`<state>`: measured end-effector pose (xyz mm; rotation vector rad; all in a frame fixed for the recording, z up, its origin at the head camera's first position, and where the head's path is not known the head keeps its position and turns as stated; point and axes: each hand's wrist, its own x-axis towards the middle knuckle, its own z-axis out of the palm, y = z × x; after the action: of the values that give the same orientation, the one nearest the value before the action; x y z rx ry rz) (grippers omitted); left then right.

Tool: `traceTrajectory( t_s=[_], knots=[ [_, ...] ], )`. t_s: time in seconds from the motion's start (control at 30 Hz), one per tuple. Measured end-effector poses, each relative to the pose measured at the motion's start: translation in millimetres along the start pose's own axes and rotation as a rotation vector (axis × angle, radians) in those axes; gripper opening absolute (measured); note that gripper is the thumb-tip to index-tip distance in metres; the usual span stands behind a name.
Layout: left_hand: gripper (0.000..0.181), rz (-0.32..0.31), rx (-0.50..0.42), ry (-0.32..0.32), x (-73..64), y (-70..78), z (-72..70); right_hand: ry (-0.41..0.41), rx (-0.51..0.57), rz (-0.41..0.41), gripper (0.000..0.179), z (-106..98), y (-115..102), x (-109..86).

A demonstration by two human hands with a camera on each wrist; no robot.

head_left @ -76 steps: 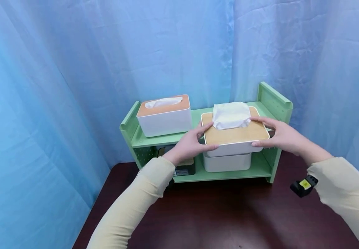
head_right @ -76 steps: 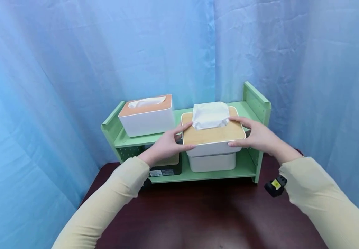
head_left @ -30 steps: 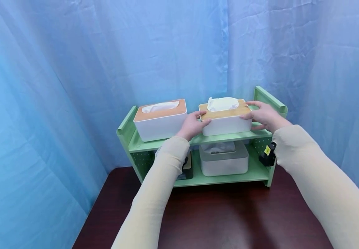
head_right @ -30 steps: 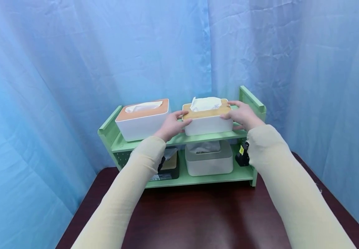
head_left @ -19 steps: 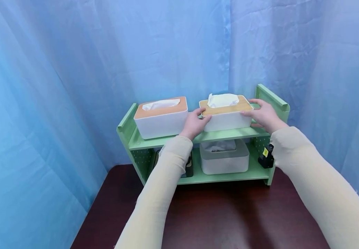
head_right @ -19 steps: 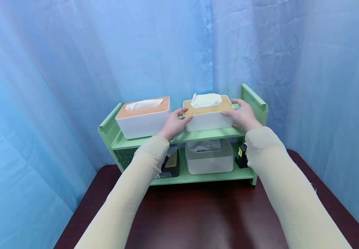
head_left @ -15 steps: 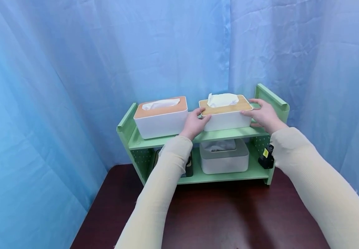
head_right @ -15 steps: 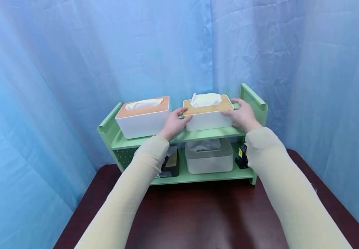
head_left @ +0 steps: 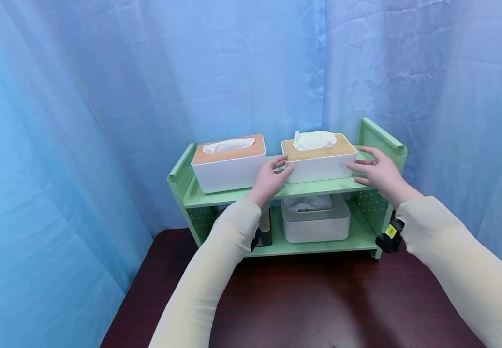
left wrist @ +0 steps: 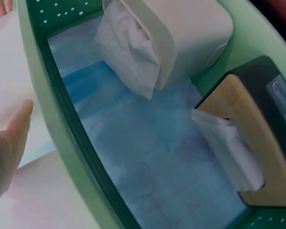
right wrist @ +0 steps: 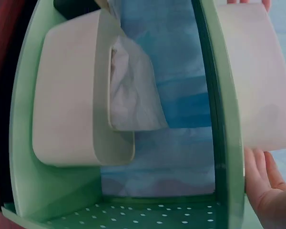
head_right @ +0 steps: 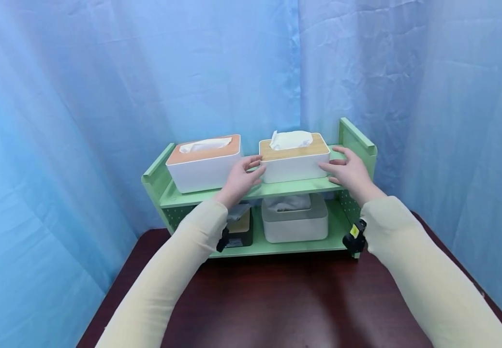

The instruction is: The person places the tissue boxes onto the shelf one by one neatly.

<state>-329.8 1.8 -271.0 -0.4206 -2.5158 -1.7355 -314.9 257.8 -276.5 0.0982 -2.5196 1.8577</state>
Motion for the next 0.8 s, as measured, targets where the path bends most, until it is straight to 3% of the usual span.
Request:
traceTrajectory(
  t_s=[0.33, 0.6, 0.8],
  knots=[
    [0.044, -0.031, -0.207, -0.076, -19.8, -22.5, -4.6, -0.070, 0.118, -0.082, 0.079, -2.3, 24.8, -21.6],
    [0.042, -0.041, -0.330, -0.069, -43.6, -42.2, -8.4, -0.152, 0.263, -0.161, 0.077, 1.1, 49.5, -44.4],
    [0.037, -0.017, -0.382, -0.037, -68.0, -68.0, -14.0, -0.177, 0.336, -0.196, 0.061, 7.7, 78.7, -61.4]
  ],
)
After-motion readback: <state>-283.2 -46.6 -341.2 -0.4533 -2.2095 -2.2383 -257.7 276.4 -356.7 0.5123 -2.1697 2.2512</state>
